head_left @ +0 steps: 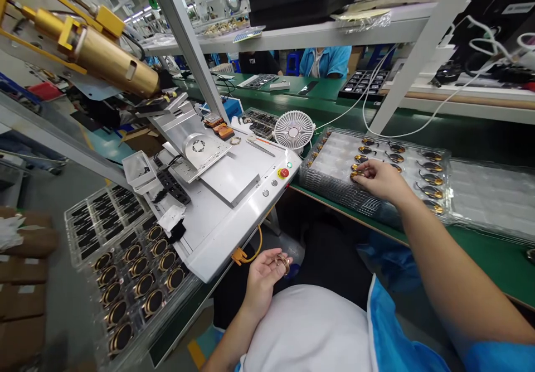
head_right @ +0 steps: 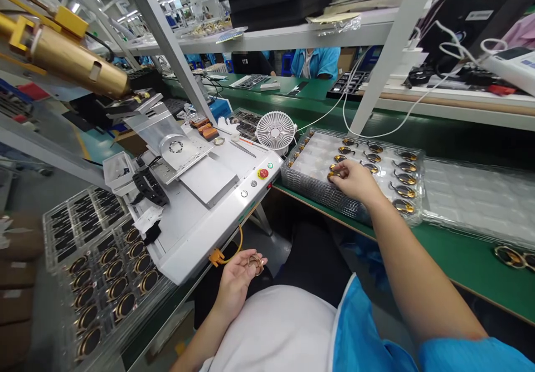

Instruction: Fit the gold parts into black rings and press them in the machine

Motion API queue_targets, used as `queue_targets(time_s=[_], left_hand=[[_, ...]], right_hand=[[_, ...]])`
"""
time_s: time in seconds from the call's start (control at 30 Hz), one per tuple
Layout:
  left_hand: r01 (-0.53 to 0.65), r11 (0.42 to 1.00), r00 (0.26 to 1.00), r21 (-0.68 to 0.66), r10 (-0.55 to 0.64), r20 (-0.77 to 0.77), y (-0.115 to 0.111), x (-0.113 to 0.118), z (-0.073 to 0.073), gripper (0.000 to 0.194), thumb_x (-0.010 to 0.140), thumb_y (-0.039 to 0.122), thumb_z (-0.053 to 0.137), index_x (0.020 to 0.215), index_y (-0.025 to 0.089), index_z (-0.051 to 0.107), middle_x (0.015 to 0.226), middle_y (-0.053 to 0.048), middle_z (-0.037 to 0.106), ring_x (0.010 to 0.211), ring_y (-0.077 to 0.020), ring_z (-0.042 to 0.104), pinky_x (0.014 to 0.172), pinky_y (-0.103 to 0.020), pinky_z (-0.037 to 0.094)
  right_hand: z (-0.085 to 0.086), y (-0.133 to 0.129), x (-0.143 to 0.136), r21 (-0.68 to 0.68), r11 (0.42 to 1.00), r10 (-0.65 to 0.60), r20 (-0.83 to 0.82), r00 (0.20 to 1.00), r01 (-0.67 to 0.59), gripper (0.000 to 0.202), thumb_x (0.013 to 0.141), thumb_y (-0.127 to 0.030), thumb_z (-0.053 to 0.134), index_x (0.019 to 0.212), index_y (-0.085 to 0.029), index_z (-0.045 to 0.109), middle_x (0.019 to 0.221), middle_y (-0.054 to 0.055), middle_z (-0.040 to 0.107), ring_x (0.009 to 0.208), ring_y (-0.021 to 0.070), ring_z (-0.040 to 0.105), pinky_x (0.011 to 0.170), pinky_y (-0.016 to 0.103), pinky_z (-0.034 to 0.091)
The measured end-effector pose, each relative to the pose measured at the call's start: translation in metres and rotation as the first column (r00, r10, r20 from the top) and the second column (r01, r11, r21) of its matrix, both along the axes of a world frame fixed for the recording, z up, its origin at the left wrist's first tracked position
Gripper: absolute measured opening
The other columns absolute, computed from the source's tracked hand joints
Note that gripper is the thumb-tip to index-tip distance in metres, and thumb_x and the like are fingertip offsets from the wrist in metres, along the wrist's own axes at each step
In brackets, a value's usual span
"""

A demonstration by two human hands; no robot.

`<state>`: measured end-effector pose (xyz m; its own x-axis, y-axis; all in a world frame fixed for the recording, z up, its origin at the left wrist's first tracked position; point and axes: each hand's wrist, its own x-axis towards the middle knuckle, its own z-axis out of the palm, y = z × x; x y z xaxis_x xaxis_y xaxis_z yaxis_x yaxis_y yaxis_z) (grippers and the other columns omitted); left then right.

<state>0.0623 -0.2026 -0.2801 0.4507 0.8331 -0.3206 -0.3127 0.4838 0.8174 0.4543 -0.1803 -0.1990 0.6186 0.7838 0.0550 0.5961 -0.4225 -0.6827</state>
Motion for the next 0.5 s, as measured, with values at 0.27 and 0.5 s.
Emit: queue_targets(time_s=[0.27, 0.5], left_hand=[[0.044, 0.999, 0.999, 0.026, -0.044, 0.020, 0.007, 0.002, 0.011, 0.043, 0.069, 0.031, 0.094, 0.105, 0.019, 0.076, 0.104, -0.008, 0.077, 0.100, -0.0250, 0.076, 0.092, -0.037, 0.057], [0.135, 0.965, 0.987, 0.225, -0.152, 0.059, 0.015, 0.009, 0.036, 0.048, 0.070, 0.031, 0.093, 0.113, 0.021, 0.075, 0.125, -0.013, 0.070, 0.100, -0.0265, 0.076, 0.084, -0.035, 0.060]], right_hand=[[0.013, -0.024, -0.061, 0.301, 0.849, 0.525, -0.373, 0.765, -0.435, 0.059, 0.074, -0.050, 0.084, 0.121, -0.020, 0.067, 0.111, 0.012, 0.076, 0.098, 0.0285, 0.073, 0.082, 0.037, 0.059], [0.023, -0.027, -0.125, 0.320, 0.743, 0.668, -0.321, 0.671, -0.587, 0.031, 0.094, -0.046, 0.067, 0.085, -0.017, 0.072, 0.060, 0.000, 0.060, 0.051, 0.0116, 0.050, 0.049, 0.024, 0.038]])
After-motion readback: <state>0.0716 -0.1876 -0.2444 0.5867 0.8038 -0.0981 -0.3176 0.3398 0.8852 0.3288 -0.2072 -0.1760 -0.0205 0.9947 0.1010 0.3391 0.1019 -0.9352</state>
